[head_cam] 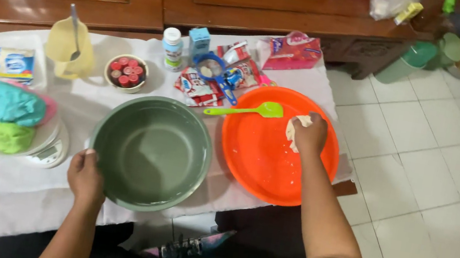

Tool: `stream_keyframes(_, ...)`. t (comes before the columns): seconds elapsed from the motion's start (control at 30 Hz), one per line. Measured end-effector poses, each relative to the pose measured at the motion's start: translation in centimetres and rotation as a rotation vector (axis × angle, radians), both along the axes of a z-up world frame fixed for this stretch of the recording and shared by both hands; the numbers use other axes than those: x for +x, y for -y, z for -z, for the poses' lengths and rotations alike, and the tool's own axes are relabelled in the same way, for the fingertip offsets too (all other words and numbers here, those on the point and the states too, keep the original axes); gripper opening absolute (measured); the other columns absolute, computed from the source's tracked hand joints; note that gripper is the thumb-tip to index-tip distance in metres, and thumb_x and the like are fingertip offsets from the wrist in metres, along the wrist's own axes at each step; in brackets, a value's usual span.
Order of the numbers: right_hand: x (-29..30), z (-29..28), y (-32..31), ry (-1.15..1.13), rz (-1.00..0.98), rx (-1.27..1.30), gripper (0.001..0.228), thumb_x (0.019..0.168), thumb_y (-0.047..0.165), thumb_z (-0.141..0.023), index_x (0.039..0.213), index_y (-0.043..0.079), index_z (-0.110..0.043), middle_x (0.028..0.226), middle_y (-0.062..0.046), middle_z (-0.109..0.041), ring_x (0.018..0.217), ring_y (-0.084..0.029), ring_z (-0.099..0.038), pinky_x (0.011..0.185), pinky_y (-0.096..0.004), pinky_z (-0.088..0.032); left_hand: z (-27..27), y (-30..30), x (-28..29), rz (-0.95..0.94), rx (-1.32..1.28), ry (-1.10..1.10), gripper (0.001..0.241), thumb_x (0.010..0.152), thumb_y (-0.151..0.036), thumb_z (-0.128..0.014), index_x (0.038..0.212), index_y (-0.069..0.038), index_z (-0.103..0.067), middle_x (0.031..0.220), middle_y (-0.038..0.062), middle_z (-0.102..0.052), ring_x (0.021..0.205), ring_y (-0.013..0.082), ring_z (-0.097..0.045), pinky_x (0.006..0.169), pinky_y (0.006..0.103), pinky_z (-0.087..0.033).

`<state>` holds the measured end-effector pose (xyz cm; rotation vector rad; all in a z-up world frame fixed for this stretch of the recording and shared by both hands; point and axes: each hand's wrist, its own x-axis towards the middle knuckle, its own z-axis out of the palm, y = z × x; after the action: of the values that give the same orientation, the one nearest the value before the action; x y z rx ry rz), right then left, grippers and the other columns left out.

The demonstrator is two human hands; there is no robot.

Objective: Kneading and mixing colored dough in a bowl and transferring it to a plate

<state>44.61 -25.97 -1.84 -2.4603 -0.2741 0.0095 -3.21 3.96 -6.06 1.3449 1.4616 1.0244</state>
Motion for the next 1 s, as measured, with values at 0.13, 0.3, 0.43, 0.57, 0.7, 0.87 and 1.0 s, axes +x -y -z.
stream_keyframes(0.13, 0.5, -2.0, 3.8, -0.052, 0.072, 0.189, 0.057, 0.084, 0.029, -0.077, 0.127, -0.005, -0.062, 0.124, -0.019, -0.068, 0.107, -0.031, -0.068, 0.093, -0.037, -0.053, -5.0, 1.4, -0.9, 0.192, 0.049, -0.147, 0.036, 0.109, -0.025, -0.05, 0.12, 0.006, -0.064, 0.106, 0.019, -0.067, 0.093, 0.0287, -0.059, 0.087, 0.0374, -0.046)
stream_keyframes(0.3, -0.1, -2.8, 4.0, -0.144, 0.024, 0.297, 0.05, 0.087, 0.027, -0.076, 0.126, -0.002, -0.063, 0.114, -0.013, -0.069, 0.094, -0.022, -0.065, 0.084, -0.033, -0.054, -12.3, 3.5, 2.4, 0.189, 0.516, -0.56, 0.043, 0.103, -0.009, -0.066, 0.137, 0.016, -0.058, 0.119, 0.031, -0.049, 0.105, 0.0452, -0.049, 0.087, 0.0515, -0.046)
stream_keyframes(0.43, 1.8, -0.6, 4.3, -0.171, -0.013, 0.252, 0.054, 0.085, 0.038, -0.082, 0.127, 0.007, -0.07, 0.121, -0.014, -0.07, 0.104, -0.033, -0.071, 0.09, -0.041, -0.056, -11.6, 3.4, 8.1, 0.26, 0.972, -0.453, 0.042, 0.087, -0.008, -0.083, 0.127, -0.001, -0.071, 0.099, 0.019, -0.058, 0.094, 0.0426, -0.059, 0.088, 0.0497, -0.045)
stream_keyframes(0.57, 2.5, -1.2, 4.4, -0.085, -0.071, 0.135, 0.057, 0.086, 0.041, -0.081, 0.129, 0.006, -0.068, 0.118, -0.014, -0.071, 0.108, -0.038, -0.069, 0.091, -0.047, -0.055, -14.5, 8.3, 16.8, 0.668, 0.92, -0.396, 0.041, 0.083, -0.011, -0.076, 0.123, -0.011, -0.071, 0.099, 0.012, -0.063, 0.091, 0.0372, -0.064, 0.084, 0.0459, -0.047)
stream_keyframes(0.7, 1.8, -2.7, 3.4, 0.225, -0.121, -0.139, 0.071, 0.076, 0.051, -0.084, 0.128, 0.005, -0.069, 0.114, -0.014, -0.07, 0.113, -0.041, -0.061, 0.097, -0.054, -0.051, -12.4, 9.8, 25.2, 0.993, 0.811, -0.847, 0.055, 0.087, -0.038, -0.069, 0.134, -0.011, -0.063, 0.115, 0.012, -0.067, 0.114, 0.0348, -0.063, 0.094, 0.0479, -0.048)
stream_keyframes(0.87, 0.6, -3.1, 1.5, -0.099, -0.163, -0.201, 0.098, 0.072, 0.046, -0.09, 0.153, 0.01, -0.047, 0.146, -0.018, -0.047, 0.133, -0.046, -0.047, 0.105, -0.058, -0.051, -5.0, 7.2, 33.6, 1.093, 0.449, -1.234, 0.047, 0.085, -0.041, -0.061, 0.118, -0.009, -0.069, 0.112, 0.013, -0.073, 0.11, 0.0358, -0.066, 0.094, 0.0501, -0.037)
stream_keyframes(1.0, -1.1, -4.3, 0.3, -0.208, -0.15, -0.28, 0.11, 0.069, 0.041, -0.094, 0.159, 0.012, -0.038, 0.157, -0.021, -0.03, 0.141, -0.048, -0.04, 0.104, -0.062, -0.051, -7.0, 7.3, 35.3, 1.127, 0.208, -1.18, 0.046, 0.086, -0.04, -0.056, 0.118, -0.011, -0.073, 0.121, 0.014, -0.074, 0.118, 0.0374, -0.066, 0.102, 0.0571, -0.034)
